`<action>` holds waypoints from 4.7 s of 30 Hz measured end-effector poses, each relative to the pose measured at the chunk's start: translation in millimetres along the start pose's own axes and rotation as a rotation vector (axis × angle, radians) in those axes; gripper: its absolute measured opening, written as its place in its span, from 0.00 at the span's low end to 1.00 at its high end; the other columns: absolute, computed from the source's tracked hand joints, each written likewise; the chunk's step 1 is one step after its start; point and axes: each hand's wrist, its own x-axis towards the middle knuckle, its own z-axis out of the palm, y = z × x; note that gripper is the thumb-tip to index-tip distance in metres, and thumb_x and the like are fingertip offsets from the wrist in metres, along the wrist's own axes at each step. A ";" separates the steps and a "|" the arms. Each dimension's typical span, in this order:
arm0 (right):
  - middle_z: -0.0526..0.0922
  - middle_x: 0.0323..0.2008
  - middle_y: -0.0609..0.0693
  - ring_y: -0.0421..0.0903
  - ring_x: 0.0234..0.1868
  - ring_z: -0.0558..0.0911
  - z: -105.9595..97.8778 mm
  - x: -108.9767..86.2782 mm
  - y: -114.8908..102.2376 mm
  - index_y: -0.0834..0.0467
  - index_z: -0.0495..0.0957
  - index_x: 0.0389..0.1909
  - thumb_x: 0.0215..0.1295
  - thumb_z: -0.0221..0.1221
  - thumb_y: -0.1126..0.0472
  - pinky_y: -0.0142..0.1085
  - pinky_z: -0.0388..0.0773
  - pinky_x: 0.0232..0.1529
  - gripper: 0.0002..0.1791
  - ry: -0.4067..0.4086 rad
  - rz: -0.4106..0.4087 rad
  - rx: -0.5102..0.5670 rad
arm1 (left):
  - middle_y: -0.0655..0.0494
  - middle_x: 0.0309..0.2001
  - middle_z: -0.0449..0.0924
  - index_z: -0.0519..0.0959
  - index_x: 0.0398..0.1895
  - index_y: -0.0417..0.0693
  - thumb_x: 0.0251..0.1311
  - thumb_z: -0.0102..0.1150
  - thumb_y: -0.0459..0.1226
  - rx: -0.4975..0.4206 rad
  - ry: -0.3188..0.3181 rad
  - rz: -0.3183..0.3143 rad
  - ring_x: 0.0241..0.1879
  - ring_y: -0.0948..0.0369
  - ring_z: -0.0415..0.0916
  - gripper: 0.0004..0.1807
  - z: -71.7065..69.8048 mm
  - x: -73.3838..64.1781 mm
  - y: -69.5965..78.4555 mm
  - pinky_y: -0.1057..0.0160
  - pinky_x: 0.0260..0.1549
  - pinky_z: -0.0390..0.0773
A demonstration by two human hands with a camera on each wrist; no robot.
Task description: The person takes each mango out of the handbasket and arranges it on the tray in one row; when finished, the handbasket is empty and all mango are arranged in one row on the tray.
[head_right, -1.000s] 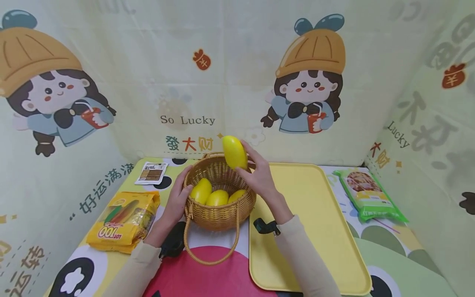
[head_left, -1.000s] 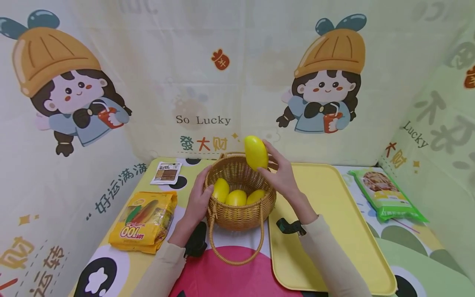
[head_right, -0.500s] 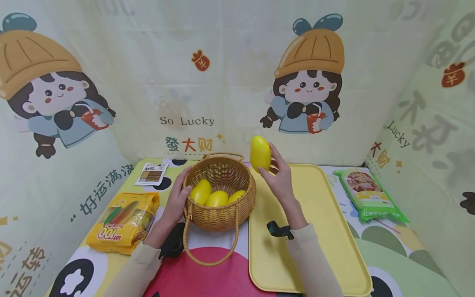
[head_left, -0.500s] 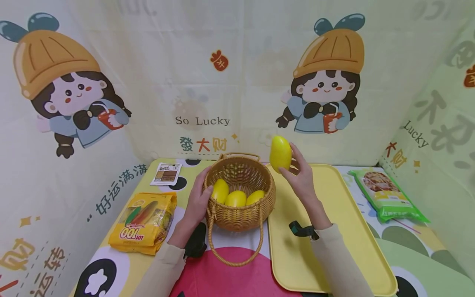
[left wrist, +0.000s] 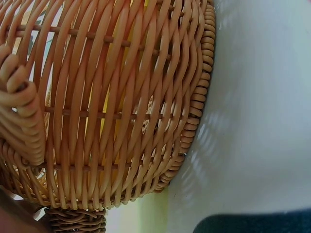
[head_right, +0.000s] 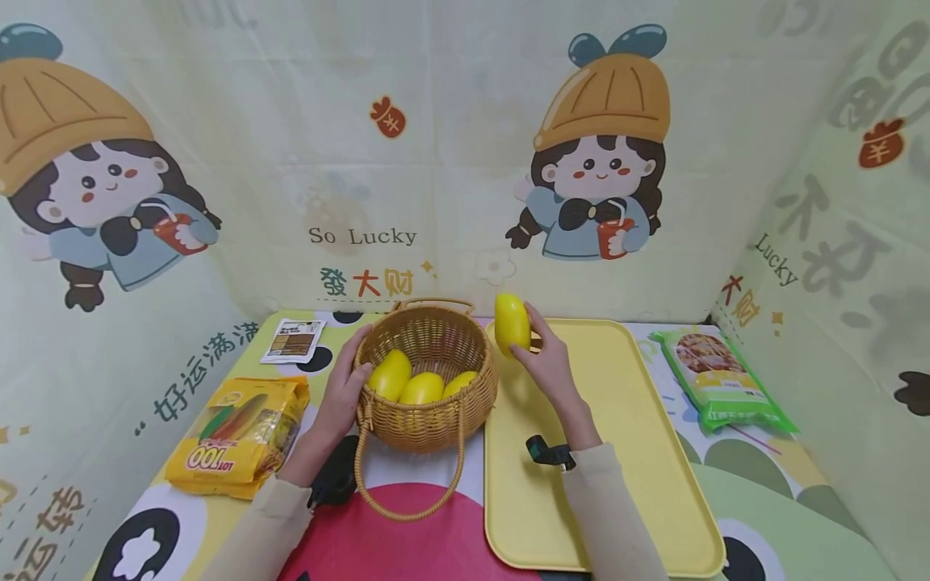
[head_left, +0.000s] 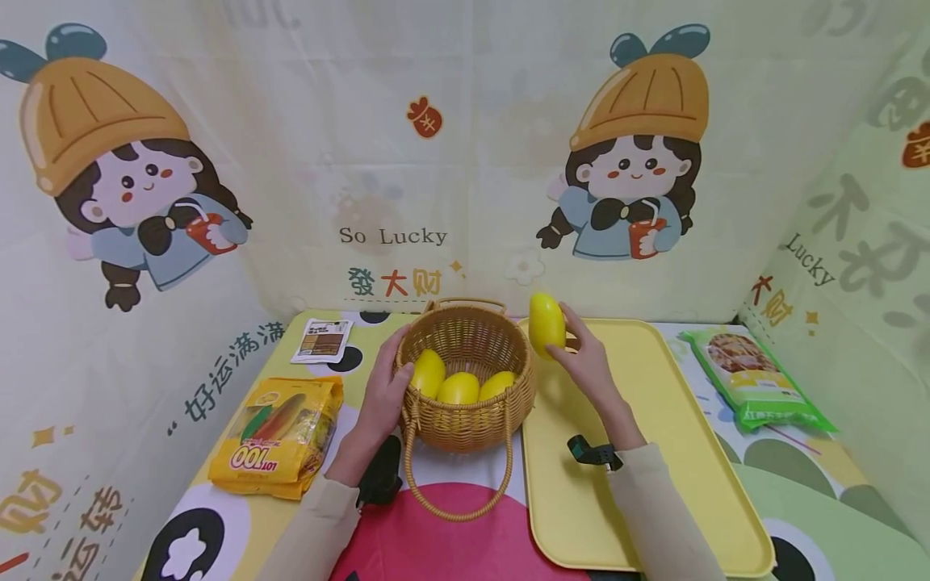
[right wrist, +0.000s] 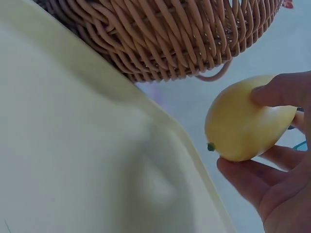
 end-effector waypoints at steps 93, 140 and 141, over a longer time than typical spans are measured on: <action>0.74 0.68 0.50 0.52 0.69 0.71 19.1 -17.6 -91.2 0.45 0.68 0.71 0.65 0.64 0.53 0.56 0.66 0.70 0.33 -0.133 -0.231 -0.030 | 0.44 0.75 0.57 0.56 0.77 0.45 0.69 0.44 0.33 0.000 0.010 0.003 0.74 0.44 0.57 0.32 -3.4 -0.4 -1.4 0.38 0.71 0.60; 0.81 0.60 0.46 0.46 0.58 0.80 76.8 8.2 -128.8 0.50 0.76 0.65 0.59 0.68 0.55 0.44 0.77 0.60 0.31 -0.846 -0.280 -0.562 | 0.45 0.75 0.58 0.57 0.77 0.47 0.70 0.43 0.35 -0.002 0.002 -0.008 0.74 0.44 0.56 0.31 -2.5 -0.5 -1.5 0.39 0.71 0.60; 0.82 0.59 0.47 0.46 0.56 0.80 77.0 8.3 -129.5 0.50 0.77 0.64 0.58 0.68 0.55 0.44 0.77 0.59 0.30 -0.855 -0.280 -0.566 | 0.45 0.75 0.58 0.57 0.77 0.47 0.70 0.43 0.35 -0.003 0.003 -0.006 0.74 0.44 0.56 0.31 -2.4 -0.5 -1.6 0.39 0.71 0.60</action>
